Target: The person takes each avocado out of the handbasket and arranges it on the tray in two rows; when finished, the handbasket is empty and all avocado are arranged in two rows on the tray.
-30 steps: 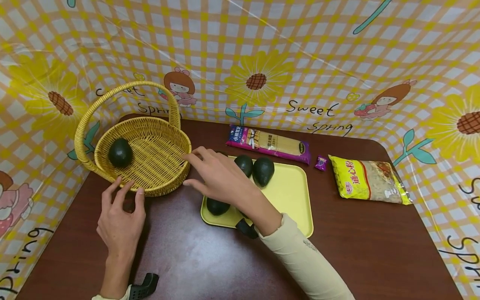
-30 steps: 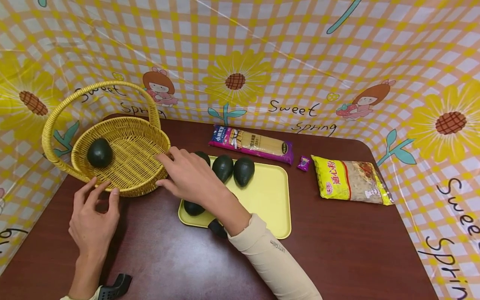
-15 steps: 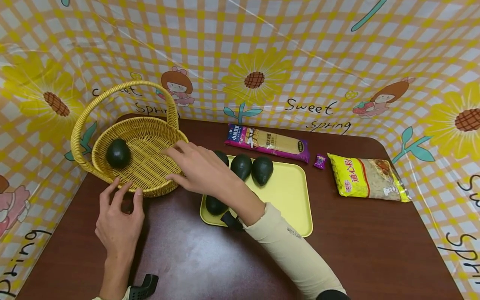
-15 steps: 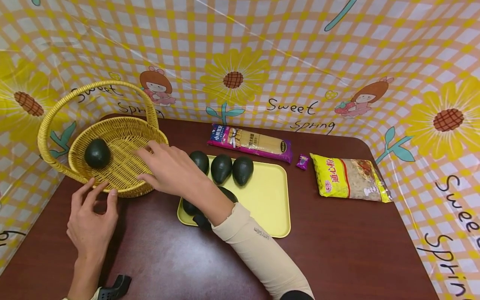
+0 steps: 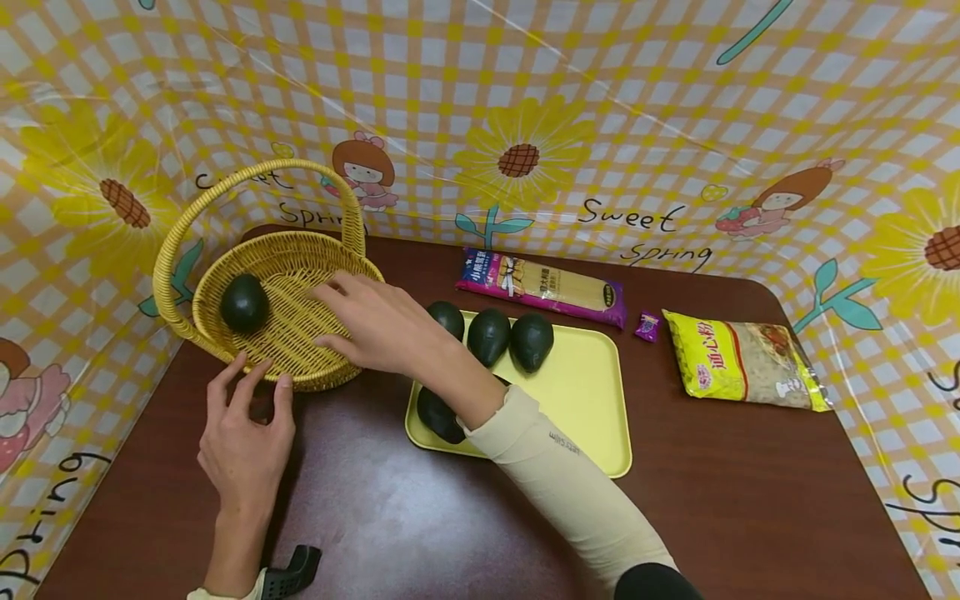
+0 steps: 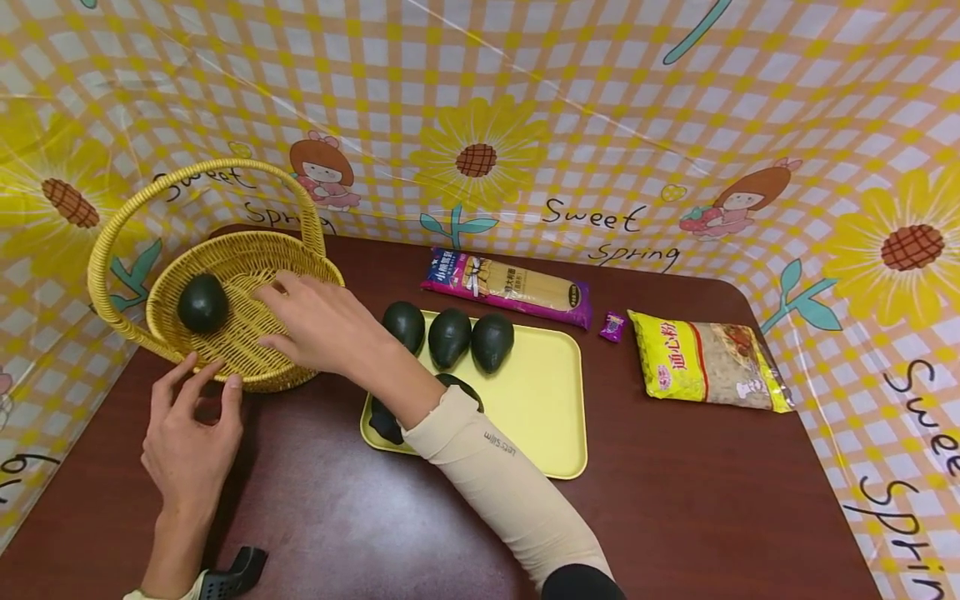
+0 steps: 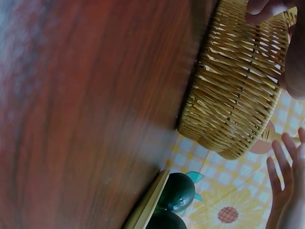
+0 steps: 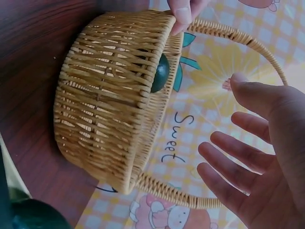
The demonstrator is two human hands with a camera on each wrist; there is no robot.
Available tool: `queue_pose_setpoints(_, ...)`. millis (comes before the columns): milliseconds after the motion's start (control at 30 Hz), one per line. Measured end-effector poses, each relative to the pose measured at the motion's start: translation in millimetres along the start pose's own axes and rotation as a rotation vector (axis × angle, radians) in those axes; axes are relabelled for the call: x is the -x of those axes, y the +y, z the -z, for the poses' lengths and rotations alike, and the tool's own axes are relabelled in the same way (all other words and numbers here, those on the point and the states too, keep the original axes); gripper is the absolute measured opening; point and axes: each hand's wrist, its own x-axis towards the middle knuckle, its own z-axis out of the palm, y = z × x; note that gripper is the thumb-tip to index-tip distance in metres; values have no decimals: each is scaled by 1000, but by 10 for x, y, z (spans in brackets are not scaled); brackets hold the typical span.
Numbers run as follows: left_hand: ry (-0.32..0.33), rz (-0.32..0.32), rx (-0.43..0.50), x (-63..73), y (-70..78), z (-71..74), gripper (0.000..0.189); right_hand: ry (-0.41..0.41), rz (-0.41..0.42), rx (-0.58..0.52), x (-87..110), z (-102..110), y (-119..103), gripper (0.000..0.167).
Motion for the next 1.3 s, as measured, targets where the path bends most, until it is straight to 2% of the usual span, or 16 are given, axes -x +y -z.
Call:
queue_pose_setpoints(600, -13, 7, 5, -1, 2, -15, 36, -66, 46, 58, -444, 7, -150, 60)
queue_pose_setpoints(833, -9, 13, -3, -6, 0, -3, 36, -149, 70, 70, -637, 30, -165, 63)
queue_pose_setpoints(1100, -20, 21, -9, -2, -5, -21, 36, -221, 106, 79, -797, -91, -155, 60)
queue_pose_setpoints(1300, -8, 18, -3, -5, -11, -24, 35, -278, 92, 66, -922, -144, -149, 61)
